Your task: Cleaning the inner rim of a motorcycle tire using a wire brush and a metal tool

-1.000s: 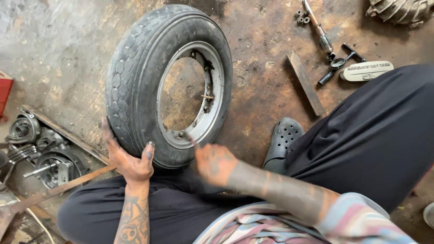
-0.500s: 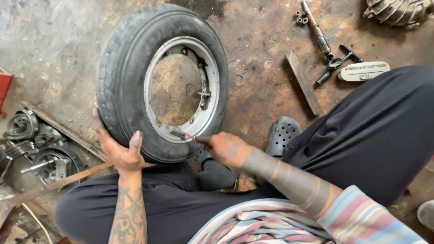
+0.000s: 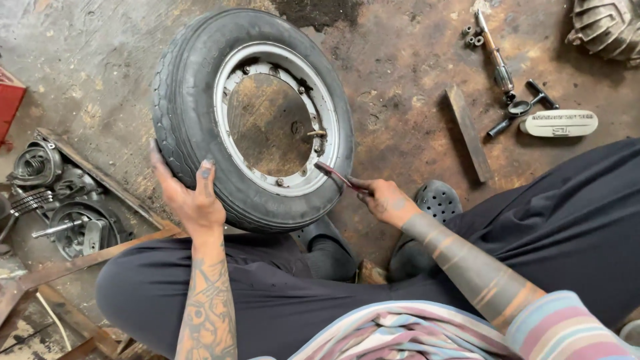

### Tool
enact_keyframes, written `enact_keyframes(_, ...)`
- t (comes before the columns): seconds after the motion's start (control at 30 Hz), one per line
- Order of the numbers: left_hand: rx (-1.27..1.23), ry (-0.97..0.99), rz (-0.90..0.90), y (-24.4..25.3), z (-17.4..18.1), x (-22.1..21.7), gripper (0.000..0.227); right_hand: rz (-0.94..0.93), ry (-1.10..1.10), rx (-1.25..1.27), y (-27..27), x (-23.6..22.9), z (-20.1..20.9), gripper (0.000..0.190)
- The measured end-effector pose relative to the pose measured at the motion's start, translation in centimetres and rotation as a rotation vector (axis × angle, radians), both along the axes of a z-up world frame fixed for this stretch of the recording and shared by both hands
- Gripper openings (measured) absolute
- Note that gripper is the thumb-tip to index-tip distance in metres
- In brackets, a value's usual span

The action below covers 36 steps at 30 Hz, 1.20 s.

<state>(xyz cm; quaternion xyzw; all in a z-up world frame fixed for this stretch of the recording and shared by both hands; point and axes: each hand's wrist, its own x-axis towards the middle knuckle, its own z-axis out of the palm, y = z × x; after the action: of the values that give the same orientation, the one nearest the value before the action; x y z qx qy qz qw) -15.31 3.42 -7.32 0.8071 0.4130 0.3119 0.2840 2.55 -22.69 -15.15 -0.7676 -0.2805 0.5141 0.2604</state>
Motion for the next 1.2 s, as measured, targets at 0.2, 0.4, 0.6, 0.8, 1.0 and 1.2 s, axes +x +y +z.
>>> enact_keyframes(0.2, -0.011, -0.004, -0.026, 1.0, 0.6, 0.7, 0.077, -0.029, 0.259, 0.175, 0.8, 0.6, 1.2, 0.037)
enact_keyframes(0.4, 0.022, 0.015, -0.065, 2.7, 0.5, 1.6, 0.077, 0.003, 0.131, 0.231, 0.9, -0.5, 0.0, 0.028)
enact_keyframes(0.6, 0.003, 0.024, -0.057, 3.8, 0.5, 1.3, 0.077, 0.082, -0.175, 0.029, 1.8, 3.7, -2.6, 0.022)
enact_keyframes(0.8, 0.121, 0.017, -0.115, 1.6, 2.2, 2.7, 0.084, 0.242, -0.377, -0.259, 5.5, 1.1, -4.5, 0.036)
enact_keyframes(1.0, 0.088, 0.074, -0.158, -1.6, 4.3, 4.5, 0.090, 0.461, -0.738, -0.162, 3.7, -3.6, -9.9, 0.060)
enact_keyframes(1.2, 0.077, 0.063, -0.171, -2.4, 4.7, 4.8, 0.093, 0.316, -0.758, -0.161, 4.9, -1.7, -4.3, 0.046)
